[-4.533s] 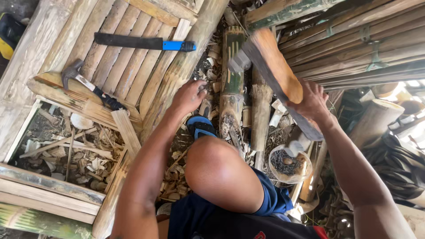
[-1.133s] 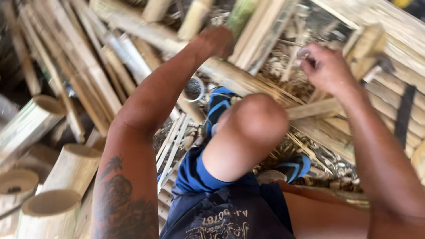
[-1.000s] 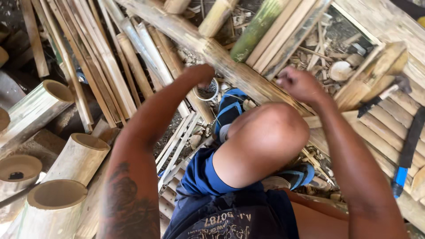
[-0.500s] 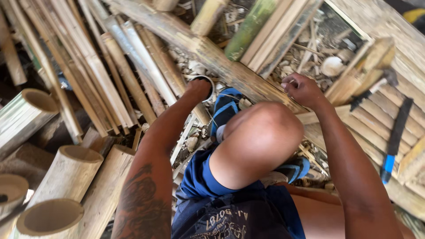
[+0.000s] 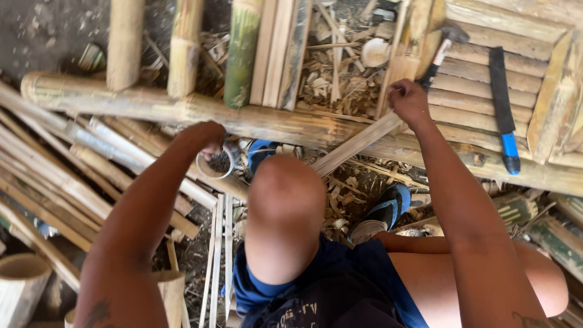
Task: The person assembles a bamboo structure by placing split bamboo strips into a frame, hammering nails to secure them, and sawing off excess length. The person uses a hammer, hand saw, and nails to build the structure.
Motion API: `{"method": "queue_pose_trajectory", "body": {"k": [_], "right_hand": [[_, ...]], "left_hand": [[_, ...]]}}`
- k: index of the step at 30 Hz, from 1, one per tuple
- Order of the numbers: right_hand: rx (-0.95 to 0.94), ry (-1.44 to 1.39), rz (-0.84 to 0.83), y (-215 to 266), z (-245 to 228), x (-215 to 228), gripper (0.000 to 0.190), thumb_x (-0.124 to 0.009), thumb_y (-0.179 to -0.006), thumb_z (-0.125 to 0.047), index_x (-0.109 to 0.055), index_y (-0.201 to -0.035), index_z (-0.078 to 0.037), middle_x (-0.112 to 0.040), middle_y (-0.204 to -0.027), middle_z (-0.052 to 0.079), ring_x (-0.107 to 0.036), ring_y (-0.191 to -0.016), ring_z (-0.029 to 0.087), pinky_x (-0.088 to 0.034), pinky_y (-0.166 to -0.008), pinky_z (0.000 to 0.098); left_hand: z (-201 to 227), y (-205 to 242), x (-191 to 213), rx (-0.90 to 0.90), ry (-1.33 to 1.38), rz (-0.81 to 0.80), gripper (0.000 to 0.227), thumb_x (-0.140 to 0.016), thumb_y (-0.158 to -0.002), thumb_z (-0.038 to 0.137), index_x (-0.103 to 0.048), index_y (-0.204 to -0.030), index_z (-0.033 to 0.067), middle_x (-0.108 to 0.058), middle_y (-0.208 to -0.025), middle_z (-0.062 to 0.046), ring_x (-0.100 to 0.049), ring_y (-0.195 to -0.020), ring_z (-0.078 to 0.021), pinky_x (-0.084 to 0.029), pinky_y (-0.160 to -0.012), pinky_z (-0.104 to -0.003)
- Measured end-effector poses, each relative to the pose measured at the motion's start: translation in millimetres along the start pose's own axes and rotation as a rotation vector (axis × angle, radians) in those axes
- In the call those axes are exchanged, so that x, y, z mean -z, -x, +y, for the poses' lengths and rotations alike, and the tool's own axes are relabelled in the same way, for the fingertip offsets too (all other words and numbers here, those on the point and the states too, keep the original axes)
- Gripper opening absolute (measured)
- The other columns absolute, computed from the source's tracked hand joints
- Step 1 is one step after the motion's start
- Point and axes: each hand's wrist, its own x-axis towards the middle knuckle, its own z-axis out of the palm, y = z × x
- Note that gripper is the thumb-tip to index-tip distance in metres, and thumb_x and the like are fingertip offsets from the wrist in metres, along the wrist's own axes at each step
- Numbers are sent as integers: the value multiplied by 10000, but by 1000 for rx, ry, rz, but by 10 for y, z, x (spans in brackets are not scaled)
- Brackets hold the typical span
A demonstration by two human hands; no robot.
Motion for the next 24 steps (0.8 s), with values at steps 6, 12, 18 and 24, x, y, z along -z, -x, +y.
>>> {"method": "queue_pose_trajectory", "body": {"k": [6, 12, 18, 24], "right_hand": [[5, 10, 676, -617, 1169, 342, 149, -784, -887, -170, -748, -952, -41, -776, -891, 101, -741, -780, 213, -594, -748, 368], [-142, 80, 293, -925, 1455, 180, 675, -897, -744, -390, -546, -1191, -26, -739, -1077, 170, -717, -1014, 349, -564, -893, 418], [-219, 599, 240, -744, 1240, 1284, 587, -810, -763, -143, -506, -1236, 24, -633, -1116, 296, -639, -1046, 448, -538, -838, 508], [2, 177, 237, 1045, 1341, 2152, 433, -704, -1009, -244, -500, -1312, -12, -683, -1057, 262, -669, -975, 456, -537, -818, 523]], "left_hand": [[1079, -450, 1489, -298, -25, 218, 149, -745, -917, 116, -780, -1062, 109, -797, -968, -134, -771, -885, -273, -591, -837, -414], [2849, -1202, 1856, -792, -54, 395, 90, -739, -892, 91, -757, -979, 81, -742, -935, -135, -734, -865, -295, -579, -827, -416], [4287, -1626, 806, -963, 433, 585, 144, -691, -915, -7, -680, -1050, 41, -702, -1024, -191, -706, -924, -364, -574, -825, -424], [5276, -1844, -226, -841, 602, 588, 163, -682, -855, -15, -659, -1011, 24, -711, -911, -199, -717, -843, -365, -573, -760, -438]]}}
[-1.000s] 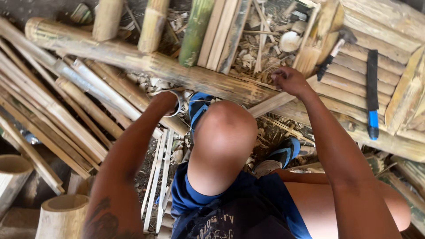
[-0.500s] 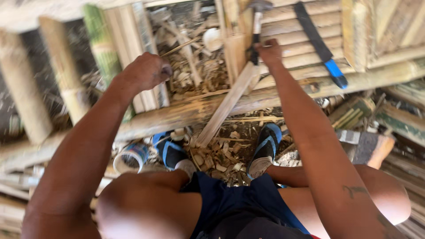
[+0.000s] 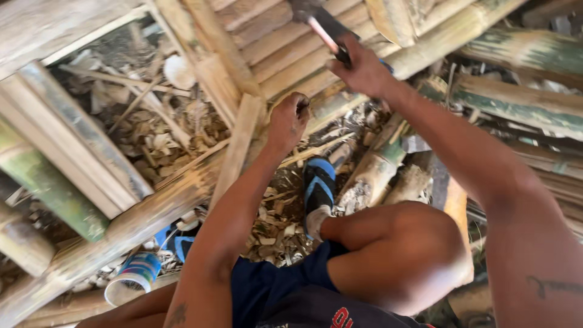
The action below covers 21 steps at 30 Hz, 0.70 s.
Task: The person assembles a bamboo structure by placing split bamboo strips into a frame, hammering nails to secure them, and sawing off excess length. The person uses a hammer, hand saw, and nails to build the structure.
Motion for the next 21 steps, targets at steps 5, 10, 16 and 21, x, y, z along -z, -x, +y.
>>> {"method": "queue_pose_trajectory", "body": {"k": [5, 10, 16, 21], "right_hand": [[-406, -97, 118, 1451, 86, -17, 234, -397, -1085, -126, -448, -1276, 1, -593, -615, 103, -533, -362, 245, -444, -336, 365], [-183, -171, 249, 2009, 179, -323, 252, -366, -1102, -47, -432, -1287, 110, -536, -561, 50, -502, -317, 159, -407, -296, 303], [-27, -201, 294, 2123, 217, -461, 162, -363, -1101, 0, -448, -1215, 78, -530, -613, 61, -545, -423, 128, -430, -356, 286], [-283, -75, 103, 2053, 233, -627, 166, -364, -1103, -27, -515, -1077, 38, -519, -566, 67, -463, -336, 137, -373, -305, 321]], "left_hand": [[21, -108, -920, 26, 139, 27, 166, -702, -898, 11, -627, -1045, 25, -698, -920, -171, -710, -813, -351, -571, -737, -436], [-76, -180, -1363, -43, -47, 176, 165, -714, -851, -19, -635, -976, 54, -609, -1119, -188, -661, -915, -362, -555, -767, -457], [-132, -92, -1415, 6, -53, 171, 159, -699, -900, -36, -634, -1019, 49, -601, -1118, -123, -649, -1001, -356, -551, -855, -465], [-89, -59, -1405, -15, -138, 172, 165, -655, -910, -57, -633, -1052, 24, -587, -1136, -152, -632, -1007, -361, -542, -850, -459]]}}
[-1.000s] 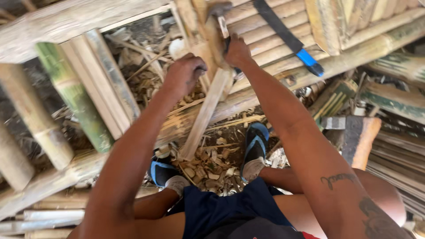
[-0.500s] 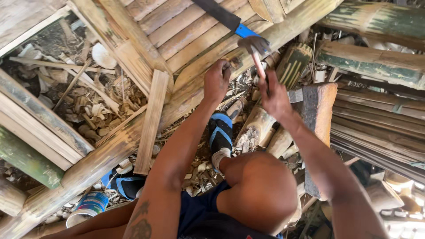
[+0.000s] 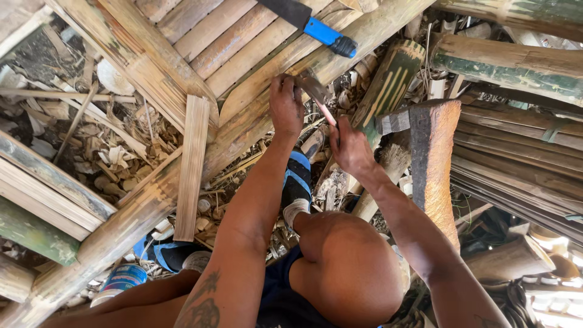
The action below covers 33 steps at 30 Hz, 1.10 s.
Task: The person assembles a bamboo structure by placing split bamboo strips into a frame, hammering nails to secure them, and sawing off excess length. The person uses a hammer, hand saw, and nails to build the structure.
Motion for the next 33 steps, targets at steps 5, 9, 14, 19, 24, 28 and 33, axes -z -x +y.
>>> {"method": "queue_pose_trajectory", "body": {"k": [5, 9, 14, 19, 24, 28, 33], "right_hand": [[33, -4, 43, -59, -38, -4, 199, -363, -1094, -58, -493, -1144, 83, -506, -558, 70, -452, -335, 127, -390, -293, 307], [-204, 53, -88, -128, -83, 119, 200, -357, -1111, -109, -493, -1083, 36, -506, -532, 65, -469, -320, 155, -383, -288, 339], [190, -51, 155, 159, 5, 248, 208, -348, -1086, -47, -486, -1180, 77, -513, -556, 65, -487, -342, 137, -408, -314, 297], [234, 50, 217, 35, 89, 64, 365, -361, -971, -36, -526, -1270, 92, -586, -645, 109, -535, -365, 125, -424, -292, 261], [23, 42, 76, -167, 145, 15, 202, -382, -1126, -105, -503, -1186, 45, -560, -592, 101, -504, -353, 139, -405, -309, 298], [678, 347, 575, -11, 236, -39, 258, -248, -1118, -127, -481, -1219, -81, -664, -873, 272, -517, -476, 175, -520, -446, 315], [23, 123, 50, -149, 388, -33, 160, -379, -1153, -110, -486, -1163, 9, -549, -595, 100, -487, -347, 161, -406, -321, 322]], "left_hand": [[-71, 11, -45, 11, -7, -41, 161, -678, -915, -47, -653, -1066, 4, -601, -1139, -161, -641, -1020, -357, -546, -880, -457], [-72, -61, -20, 199, -6, -184, 115, -664, -998, 27, -671, -1088, 98, -650, -1250, -120, -701, -1068, -272, -644, -927, -339], [-71, -32, 115, 34, -146, -286, 821, -745, -842, 9, -322, -1544, 63, -619, -1287, -254, -623, -1145, -407, -530, -985, -477], [-70, 11, 140, 52, -139, -279, 873, -743, -895, 37, -235, -1606, 31, -630, -1280, -245, -624, -1142, -409, -527, -996, -494], [-118, -32, 232, -109, -215, -267, 787, -743, -864, 45, -338, -1538, 11, -594, -1320, -240, -578, -1188, -426, -515, -1035, -494], [-216, 125, 438, -35, -475, -450, 633, -724, -876, 32, -519, -1470, 107, -561, -1303, -182, -530, -1270, -383, -524, -993, -458], [-135, 43, 490, -31, -468, -411, 598, -770, -830, 128, -588, -1399, 106, -556, -1250, -152, -488, -1270, -379, -503, -996, -466]]}}
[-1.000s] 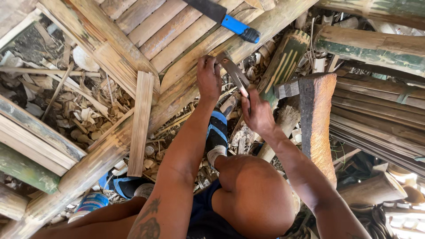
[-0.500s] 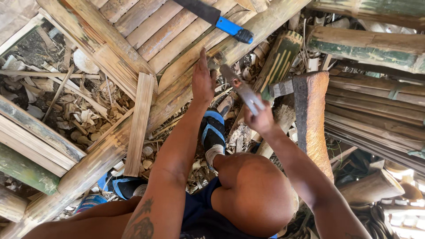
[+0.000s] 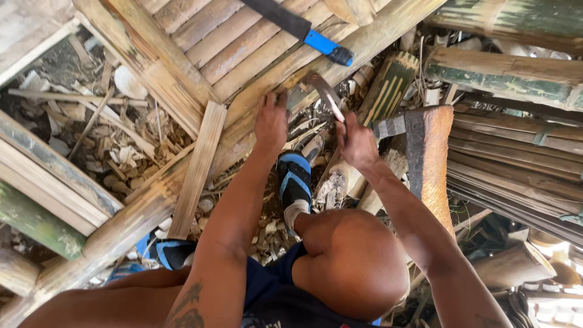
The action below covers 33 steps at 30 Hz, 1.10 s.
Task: The person assembles a bamboo structure by placing split bamboo strips into a frame, hammering nails to secure them, and sawing off excess length. The person uses a hammer, hand saw, and nails to build the structure.
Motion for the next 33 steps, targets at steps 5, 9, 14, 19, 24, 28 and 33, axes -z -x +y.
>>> {"method": "queue_pose_trajectory", "body": {"k": [5, 9, 14, 19, 24, 28, 33], "right_hand": [[244, 116, 201, 71, 2, -104, 231, -371, -1122, -115, -469, -1261, 41, -583, -681, 138, -528, -413, 170, -435, -303, 283], [9, 70, 34, -118, -114, -69, 242, -407, -1128, -119, -466, -1281, 59, -541, -593, 98, -481, -335, 160, -377, -279, 324], [-170, 245, -147, -135, -48, -68, 216, -430, -1136, -210, -518, -1087, -19, -534, -562, 110, -475, -337, 185, -359, -278, 347], [-126, 215, 200, -804, 199, 174, 268, -468, -1163, -257, -513, -1131, 5, -586, -660, 141, -535, -402, 194, -435, -303, 328], [-240, 389, 101, -1822, 375, 643, 352, -615, -1094, -288, -516, -1268, 2, -634, -1059, 241, -695, -693, 342, -597, -487, 403], [-36, 593, 115, -2037, 184, 519, 405, -669, -957, -164, -538, -1328, -66, -623, -1178, 214, -636, -1084, 355, -577, -857, 477], [243, 512, 18, -2000, -43, 126, 674, -737, -885, -259, -452, -1406, 60, -565, -1284, 293, -548, -1216, 471, -426, -972, 674]], "left_hand": [[-36, 66, -56, -28, -30, 34, 578, -769, -853, 125, -602, -1405, 107, -575, -1240, -111, -510, -1247, -349, -494, -1049, -435], [-60, -24, 9, -10, 14, 22, 558, -775, -837, 137, -618, -1371, 101, -586, -1232, -110, -517, -1214, -349, -483, -1010, -440], [21, 110, 37, -24, 3, 59, 519, -771, -820, 141, -642, -1321, 98, -584, -1221, -123, -513, -1202, -360, -481, -1025, -447], [-194, 186, 218, -5, 32, -9, 498, -758, -860, 185, -619, -1317, 43, -576, -1206, -171, -525, -1173, -384, -485, -976, -471], [-292, 185, 234, -11, 15, -32, 419, -723, -916, 188, -615, -1312, 101, -606, -1205, -126, -565, -1192, -355, -519, -981, -452], [-246, 277, 257, -53, -17, 73, 453, -694, -916, 179, -583, -1346, 88, -601, -1222, -126, -566, -1205, -341, -531, -950, -453], [-583, 613, 622, -83, 66, 133, 508, -654, -999, 173, -528, -1485, 91, -589, -1294, -116, -563, -1185, -317, -523, -969, -452]]}}
